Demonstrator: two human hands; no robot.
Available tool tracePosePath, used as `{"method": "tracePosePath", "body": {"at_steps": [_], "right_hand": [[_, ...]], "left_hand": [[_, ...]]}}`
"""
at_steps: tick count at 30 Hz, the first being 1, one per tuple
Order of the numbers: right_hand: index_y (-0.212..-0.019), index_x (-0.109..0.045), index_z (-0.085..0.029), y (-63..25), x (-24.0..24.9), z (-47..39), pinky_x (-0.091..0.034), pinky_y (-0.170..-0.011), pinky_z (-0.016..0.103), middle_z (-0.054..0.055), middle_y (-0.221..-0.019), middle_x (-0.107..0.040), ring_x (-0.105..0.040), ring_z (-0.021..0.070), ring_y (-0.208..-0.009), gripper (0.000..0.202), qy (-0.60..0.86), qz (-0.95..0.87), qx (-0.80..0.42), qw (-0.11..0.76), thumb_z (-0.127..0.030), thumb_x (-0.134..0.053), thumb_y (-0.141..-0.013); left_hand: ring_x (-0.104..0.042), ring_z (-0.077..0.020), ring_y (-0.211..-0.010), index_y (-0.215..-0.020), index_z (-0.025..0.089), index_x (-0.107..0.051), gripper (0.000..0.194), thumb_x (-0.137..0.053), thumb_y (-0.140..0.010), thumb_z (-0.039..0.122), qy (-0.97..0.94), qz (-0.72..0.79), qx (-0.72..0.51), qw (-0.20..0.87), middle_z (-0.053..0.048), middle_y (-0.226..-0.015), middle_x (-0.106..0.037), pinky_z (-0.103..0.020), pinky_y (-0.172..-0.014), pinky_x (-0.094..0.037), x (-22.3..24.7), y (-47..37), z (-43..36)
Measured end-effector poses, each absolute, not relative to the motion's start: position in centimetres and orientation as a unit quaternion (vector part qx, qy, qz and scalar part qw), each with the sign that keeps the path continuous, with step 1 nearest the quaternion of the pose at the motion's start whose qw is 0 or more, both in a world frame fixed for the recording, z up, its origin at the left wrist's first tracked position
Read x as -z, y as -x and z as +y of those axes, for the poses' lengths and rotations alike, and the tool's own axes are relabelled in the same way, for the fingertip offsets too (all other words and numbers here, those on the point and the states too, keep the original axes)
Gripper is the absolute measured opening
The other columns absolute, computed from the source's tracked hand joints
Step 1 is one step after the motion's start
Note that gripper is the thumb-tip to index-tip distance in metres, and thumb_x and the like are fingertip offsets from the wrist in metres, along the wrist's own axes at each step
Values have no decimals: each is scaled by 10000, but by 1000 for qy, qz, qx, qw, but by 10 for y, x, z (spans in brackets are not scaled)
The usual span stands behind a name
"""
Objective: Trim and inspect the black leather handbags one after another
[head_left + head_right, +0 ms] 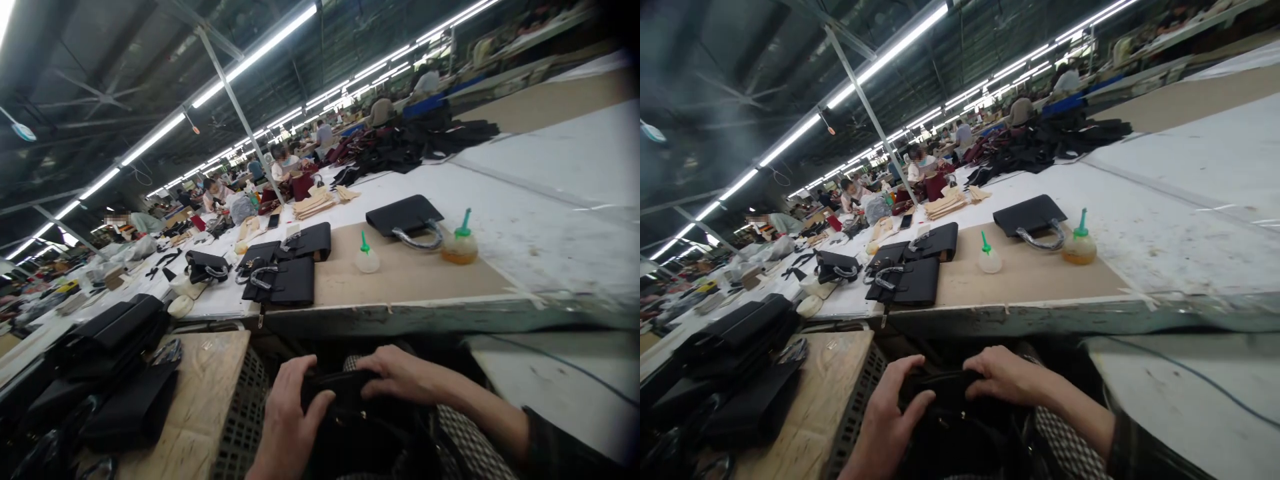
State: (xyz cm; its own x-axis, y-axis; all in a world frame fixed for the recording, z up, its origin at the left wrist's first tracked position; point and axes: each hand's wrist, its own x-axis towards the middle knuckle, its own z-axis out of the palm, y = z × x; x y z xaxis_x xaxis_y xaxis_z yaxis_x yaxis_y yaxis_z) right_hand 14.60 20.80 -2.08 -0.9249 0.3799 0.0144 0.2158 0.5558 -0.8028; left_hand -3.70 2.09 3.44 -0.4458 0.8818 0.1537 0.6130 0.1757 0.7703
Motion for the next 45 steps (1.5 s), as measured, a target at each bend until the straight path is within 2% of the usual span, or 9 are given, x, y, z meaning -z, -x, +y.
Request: {"method": "tracePosePath", "body": {"at_steps": [4,10,14,16,20,23,31,37,45], "right_hand": [[-879,-757,-258,-128,32,211,-393,-609,247,-11,-744,-697,-637,185,-707,194,91,-906,-411,38,-409,-724,-762],[-982,-724,-293,-106,50,217,-382,-591,237,-30,-793,-684,-603,161,-704,295,53,-907,-416,-52,-489,-724,-761],[-1099,-635,-258,-111,44,216,-437,-710,262,9,-1002,-676,-612,198,-869,442,102,-905,-413,24,-379,-796,-706],[-1092,-602,-230,-120,40,216,-444,-754,280,29,-1049,-647,-599,208,-908,469,136,-903,-401,66,-320,-818,-685],[-952,-591,-214,-136,37,216,-425,-758,280,11,-1009,-604,-580,190,-891,321,182,-904,-379,76,-270,-802,-716],[-898,-585,-212,-141,39,217,-413,-746,264,-8,-966,-594,-569,174,-869,287,200,-896,-387,84,-249,-805,-717],[-783,-678,-198,-143,49,228,-411,-712,246,-21,-827,-666,-594,155,-780,124,179,-868,-458,68,-284,-767,-778],[-782,-707,-185,-148,58,232,-414,-678,228,-25,-797,-702,-620,151,-756,153,215,-831,-509,65,-324,-771,-773],[-787,-699,-163,-156,70,228,-424,-659,221,-7,-783,-703,-613,132,-698,99,229,-831,-494,114,-260,-711,-808]], "left_hand": [[-663,-229,-862,-1005,223,-739,285,-616,-855,431,-469,747,-344,323,-40,-919,-749,-264,-754,-505,-15,40,25],[-660,-208,-798,-988,184,-738,358,-712,-772,468,-392,748,-341,414,-32,-867,-750,-224,-680,-496,20,51,17],[-665,-202,-770,-964,188,-742,354,-724,-761,478,-361,758,-351,415,-19,-826,-753,-215,-663,-497,26,55,14],[-673,-204,-789,-949,188,-741,354,-747,-739,472,-342,755,-360,428,-22,-852,-760,-214,-681,-502,29,59,12],[-678,-210,-845,-955,194,-724,368,-791,-698,447,-324,733,-363,475,-23,-897,-757,-215,-723,-512,37,68,10],[-681,-218,-862,-947,195,-726,371,-805,-677,437,-321,720,-355,502,-20,-893,-752,-219,-732,-519,38,71,10],[-659,-207,-745,-846,176,-746,405,-813,-608,497,-316,751,-352,460,-21,-788,-734,-224,-643,-513,19,62,13],[-612,-163,-631,-739,176,-697,436,-764,-634,594,-315,778,-354,412,10,-652,-672,-204,-571,-482,22,51,10],[-609,-186,-671,-777,180,-664,450,-729,-673,613,-289,779,-357,427,-3,-678,-688,-227,-600,-475,36,48,12]]}}
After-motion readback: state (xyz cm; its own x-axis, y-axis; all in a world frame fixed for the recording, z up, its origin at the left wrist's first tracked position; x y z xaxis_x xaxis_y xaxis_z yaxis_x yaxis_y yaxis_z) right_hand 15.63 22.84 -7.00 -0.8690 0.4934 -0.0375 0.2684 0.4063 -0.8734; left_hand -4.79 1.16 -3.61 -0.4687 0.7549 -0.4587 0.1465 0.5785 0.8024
